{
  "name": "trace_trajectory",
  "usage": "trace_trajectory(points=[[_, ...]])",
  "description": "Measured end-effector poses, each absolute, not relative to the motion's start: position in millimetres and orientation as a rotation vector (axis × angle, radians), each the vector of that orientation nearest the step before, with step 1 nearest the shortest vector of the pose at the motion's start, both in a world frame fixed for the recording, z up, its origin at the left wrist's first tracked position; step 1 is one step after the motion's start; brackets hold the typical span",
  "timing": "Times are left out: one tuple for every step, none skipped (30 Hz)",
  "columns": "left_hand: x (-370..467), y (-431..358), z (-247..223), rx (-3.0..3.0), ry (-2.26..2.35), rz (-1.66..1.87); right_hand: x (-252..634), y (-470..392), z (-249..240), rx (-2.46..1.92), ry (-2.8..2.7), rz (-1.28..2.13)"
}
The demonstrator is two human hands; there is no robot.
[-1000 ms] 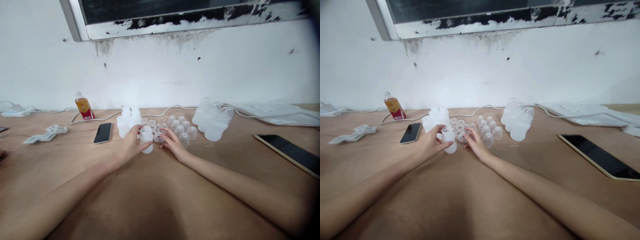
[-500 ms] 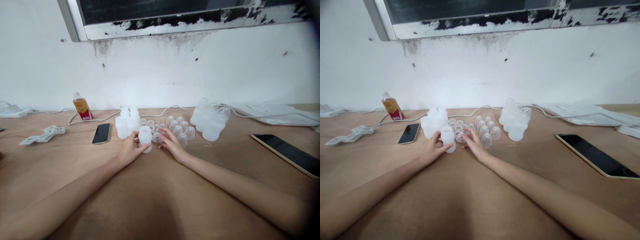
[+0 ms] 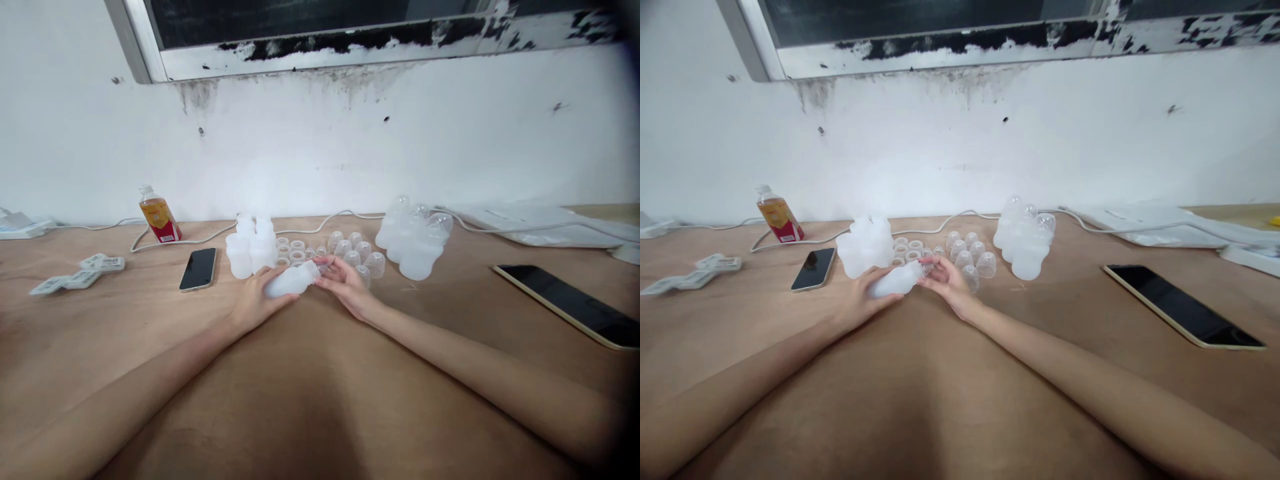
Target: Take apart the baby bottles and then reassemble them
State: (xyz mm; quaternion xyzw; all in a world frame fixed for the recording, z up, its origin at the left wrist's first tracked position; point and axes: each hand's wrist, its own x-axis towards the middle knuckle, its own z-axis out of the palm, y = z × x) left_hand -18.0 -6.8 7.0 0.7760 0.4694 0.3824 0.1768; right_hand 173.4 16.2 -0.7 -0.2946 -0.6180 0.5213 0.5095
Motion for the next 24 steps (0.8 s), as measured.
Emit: trace_trajectory(points=[[-20, -7, 9, 2.166, 1.295, 1.051, 176, 16, 1, -0.694, -1.568, 1.234], [-21, -6, 13, 2.124, 1.251, 1.000, 178, 16, 4, -0.676, -1.649, 1.209], [-23, -5, 16, 2.074, 1.204, 0.930, 181, 16, 7, -0.659, -1.727, 1.180], [-26, -4, 20, 2.019, 1.162, 0.847, 183, 15, 11, -0.645, -1.800, 1.149], [-28, -3, 25, 1.965, 1.133, 0.765, 185, 14, 15, -0.637, -1.864, 1.113], [-30, -3, 28, 1.921, 1.120, 0.694, 186, 14, 19, -0.637, -1.918, 1.071], [-32, -2, 32, 1.893, 1.119, 0.643, 187, 13, 23, -0.645, -1.969, 1.024], [-33, -2, 34, 1.886, 1.122, 0.621, 187, 13, 26, -0.661, -2.021, 0.971], [-34, -2, 36, 1.902, 1.123, 0.626, 188, 12, 29, -0.687, -2.070, 0.920], [-33, -3, 36, 1.940, 1.122, 0.651, 188, 12, 31, -0.723, -2.103, 0.875], [-33, -4, 36, 1.995, 1.120, 0.689, 187, 12, 32, -0.767, -2.114, 0.847], [-31, -5, 35, 2.061, 1.124, 0.736, 187, 13, 32, -0.814, -2.101, 0.845], [-30, -7, 33, 2.133, 1.137, 0.789, 186, 13, 31, -0.861, -2.069, 0.869], [-29, -8, 32, 2.201, 1.157, 0.837, 185, 14, 30, -0.904, -2.029, 0.912], [-27, -9, 30, 2.260, 1.179, 0.879, 184, 14, 29, -0.939, -1.991, 0.967], [-27, -10, 29, 2.302, 1.200, 0.911, 184, 14, 28, -0.961, -1.960, 1.018], [-27, -10, 28, 2.317, 1.219, 0.931, 183, 14, 28, -0.968, -1.941, 1.050], [-27, -10, 29, 2.303, 1.227, 0.923, 183, 14, 28, -0.960, -1.934, 1.054], [-28, -9, 30, 2.264, 1.223, 0.887, 182, 13, 29, -0.938, -1.937, 1.036], [-29, -8, 32, 2.203, 1.214, 0.837, 182, 13, 30, -0.906, -1.944, 1.007], [-30, -7, 35, 2.128, 1.199, 0.775, 182, 12, 31, -0.869, -1.953, 0.974], [-32, -6, 37, 2.052, 1.180, 0.709, 183, 12, 32, -0.831, -1.965, 0.948], [-33, -4, 39, 1.987, 1.159, 0.653, 183, 12, 33, -0.793, -1.979, 0.936], [-34, -3, 41, 1.939, 1.143, 0.613, 183, 12, 33, -0.758, -1.991, 0.934]])
